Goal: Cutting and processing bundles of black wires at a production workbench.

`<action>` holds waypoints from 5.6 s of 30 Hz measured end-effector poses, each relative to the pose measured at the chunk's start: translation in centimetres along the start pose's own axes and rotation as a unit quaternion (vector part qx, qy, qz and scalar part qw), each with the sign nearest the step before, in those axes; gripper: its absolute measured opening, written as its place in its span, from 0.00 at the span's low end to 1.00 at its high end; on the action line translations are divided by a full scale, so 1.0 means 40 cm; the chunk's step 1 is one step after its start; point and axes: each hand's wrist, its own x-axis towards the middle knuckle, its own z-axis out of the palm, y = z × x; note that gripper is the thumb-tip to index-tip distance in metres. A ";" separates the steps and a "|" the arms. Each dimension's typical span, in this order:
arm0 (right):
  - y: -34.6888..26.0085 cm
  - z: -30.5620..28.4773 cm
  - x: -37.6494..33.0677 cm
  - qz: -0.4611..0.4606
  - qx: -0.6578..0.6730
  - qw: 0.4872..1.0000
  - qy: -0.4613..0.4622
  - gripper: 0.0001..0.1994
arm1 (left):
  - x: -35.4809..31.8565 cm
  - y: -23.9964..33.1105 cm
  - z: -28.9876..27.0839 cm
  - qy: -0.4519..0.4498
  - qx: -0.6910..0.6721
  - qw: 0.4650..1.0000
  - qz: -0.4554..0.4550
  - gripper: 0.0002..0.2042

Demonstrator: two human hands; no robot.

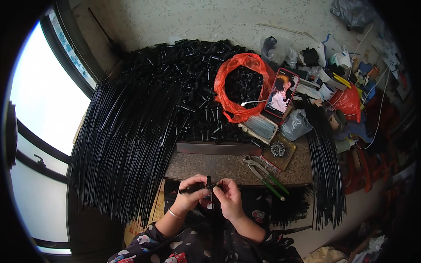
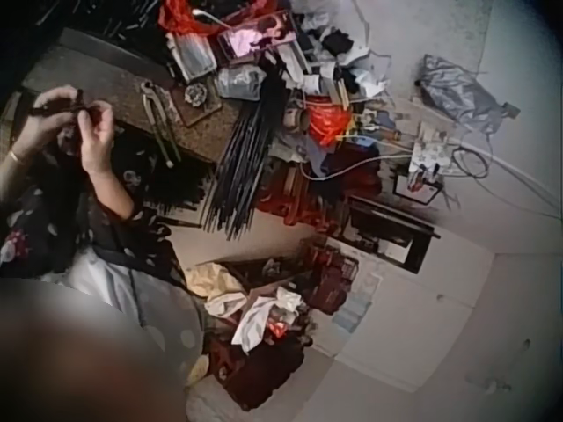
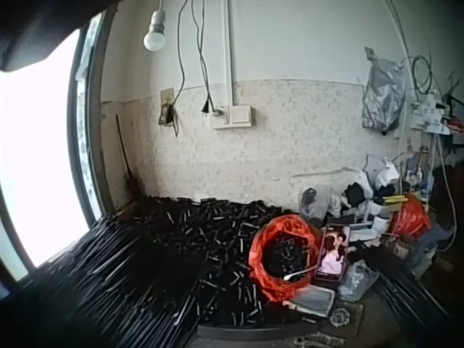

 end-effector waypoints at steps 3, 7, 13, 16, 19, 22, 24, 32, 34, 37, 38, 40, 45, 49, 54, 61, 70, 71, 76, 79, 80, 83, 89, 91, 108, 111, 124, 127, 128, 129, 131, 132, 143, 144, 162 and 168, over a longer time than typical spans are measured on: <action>0.004 0.002 -0.003 -0.019 -0.007 1.000 -0.015 0.10 | -0.008 0.003 0.012 0.026 0.197 0.975 0.099 0.15; 0.007 -0.012 0.005 -0.015 -0.033 0.999 0.004 0.10 | -0.018 -0.012 0.020 0.074 -0.065 0.993 -0.072 0.15; 0.010 -0.023 0.008 0.094 0.067 0.993 -0.032 0.09 | -0.003 0.004 0.017 0.074 -0.071 0.986 -0.133 0.14; 0.012 -0.015 0.007 0.044 0.033 0.998 0.021 0.07 | 0.016 0.035 -0.001 -0.013 0.418 0.891 0.179 0.12; 0.006 -0.013 0.009 0.059 0.054 0.997 -0.001 0.07 | 0.011 0.038 0.002 -0.007 0.223 0.974 0.040 0.11; -0.003 -0.017 0.011 0.122 0.041 0.986 -0.102 0.08 | 0.007 0.032 -0.002 0.017 -0.072 0.987 -0.142 0.11; -0.004 -0.019 0.006 0.189 0.066 0.974 -0.106 0.11 | 0.011 0.031 -0.012 0.028 -0.101 0.965 -0.241 0.11; -0.002 -0.010 -0.009 0.127 0.027 0.988 -0.088 0.10 | 0.032 0.046 -0.009 -0.038 0.045 0.991 -0.124 0.08; -0.003 -0.007 -0.010 0.115 0.013 0.991 -0.067 0.10 | 0.028 0.043 -0.002 -0.002 0.035 0.986 -0.162 0.08; -0.005 -0.009 -0.009 0.088 0.008 0.994 -0.067 0.11 | 0.022 0.036 -0.009 -0.010 0.010 0.985 -0.174 0.09; -0.006 -0.011 -0.008 0.123 0.031 0.988 -0.086 0.11 | 0.020 0.034 -0.015 -0.007 0.020 0.986 -0.168 0.09; -0.004 -0.014 -0.004 0.159 0.055 0.980 -0.104 0.12 | 0.014 0.030 -0.027 -0.030 -0.096 0.980 -0.169 0.09; 0.006 -0.023 0.009 0.190 0.083 0.959 -0.196 0.15 | -0.008 0.026 -0.045 -0.029 -0.141 0.976 -0.161 0.07; 0.011 -0.030 0.012 0.228 0.095 0.950 -0.190 0.16 | 0.013 0.034 -0.065 -0.068 -0.099 0.984 -0.132 0.07; 0.011 -0.040 0.025 0.322 0.203 0.891 -0.249 0.19 | 0.052 0.040 -0.094 -0.171 0.098 0.980 0.010 0.08; -0.012 -0.028 -0.003 0.239 0.157 0.946 -0.151 0.14 | 0.068 0.122 -0.054 -0.174 0.252 0.950 0.059 0.18; -0.030 -0.001 -0.034 0.150 0.097 0.982 -0.067 0.08 | 0.106 0.145 0.030 -0.248 0.026 0.959 -0.138 0.34; -0.033 -0.002 -0.036 0.154 0.105 0.981 -0.061 0.07 | 0.106 0.149 0.024 -0.242 0.063 0.962 -0.109 0.30; -0.041 -0.002 -0.038 0.194 0.129 0.971 -0.047 0.06 | 0.101 0.171 0.010 -0.189 0.112 0.974 -0.057 0.16; -0.038 0.003 -0.032 0.208 0.134 0.967 -0.060 0.05 | 0.093 0.182 0.007 -0.182 0.112 0.975 -0.052 0.16; -0.037 0.004 -0.030 0.209 0.140 0.966 -0.066 0.06 | 0.091 0.184 0.006 -0.178 0.111 0.976 -0.052 0.16; -0.033 0.006 -0.023 0.203 0.123 0.969 -0.070 0.06 | 0.089 0.186 0.000 -0.168 0.180 0.969 -0.035 0.15; -0.023 0.000 -0.019 0.196 0.132 0.968 -0.084 0.07 | 0.096 0.189 0.003 -0.173 0.126 0.976 -0.027 0.14; -0.019 -0.003 -0.019 0.205 0.128 0.967 -0.082 0.07 | 0.098 0.192 0.002 -0.194 0.228 0.954 -0.002 0.13; -0.014 -0.015 -0.042 0.194 0.120 0.965 -0.130 0.07 | 0.014 0.130 -0.003 -0.091 0.230 0.968 -0.034 0.13; -0.017 -0.023 -0.049 0.176 0.105 0.967 -0.152 0.08 | -0.007 0.135 -0.004 -0.116 -0.018 0.991 -0.070 0.20; -0.005 -0.055 -0.038 0.144 0.088 0.976 -0.141 0.17 | -0.008 0.108 0.010 -0.124 0.320 0.915 0.211 0.16; -0.009 -0.048 -0.041 0.132 0.083 0.979 -0.130 0.18 | -0.005 0.102 0.009 -0.144 0.169 0.971 0.091 0.15; -0.011 -0.044 -0.042 0.130 0.086 0.980 -0.125 0.17 | -0.004 0.099 0.009 -0.141 0.173 0.971 0.088 0.15; -0.013 -0.040 -0.043 0.131 0.083 0.981 -0.115 0.17 | -0.004 0.099 0.006 -0.148 0.156 0.974 0.068 0.15; -0.019 -0.033 -0.044 0.126 0.101 0.979 -0.124 0.17 | -0.002 0.097 0.000 -0.161 0.142 0.976 0.045 0.14; -0.022 -0.031 -0.044 0.123 0.108 0.978 -0.126 0.16 | -0.001 0.097 -0.002 -0.159 0.173 0.968 0.089 0.14; -0.018 -0.028 -0.035 0.144 0.114 0.963 -0.195 0.16 | 0.059 0.146 0.000 -0.218 0.062 0.972 -0.053 0.10; -0.018 -0.029 -0.034 0.143 0.108 0.966 -0.185 0.15 | 0.071 0.147 -0.003 -0.262 0.138 0.955 0.025 0.11; -0.019 -0.027 -0.038 0.139 0.105 0.978 -0.116 0.10 | -0.015 0.118 0.010 -0.114 0.123 0.985 -0.029 0.17; -0.022 -0.026 -0.038 0.122 0.090 0.982 -0.110 0.11 | -0.017 0.106 0.003 -0.118 0.249 0.960 0.041 0.15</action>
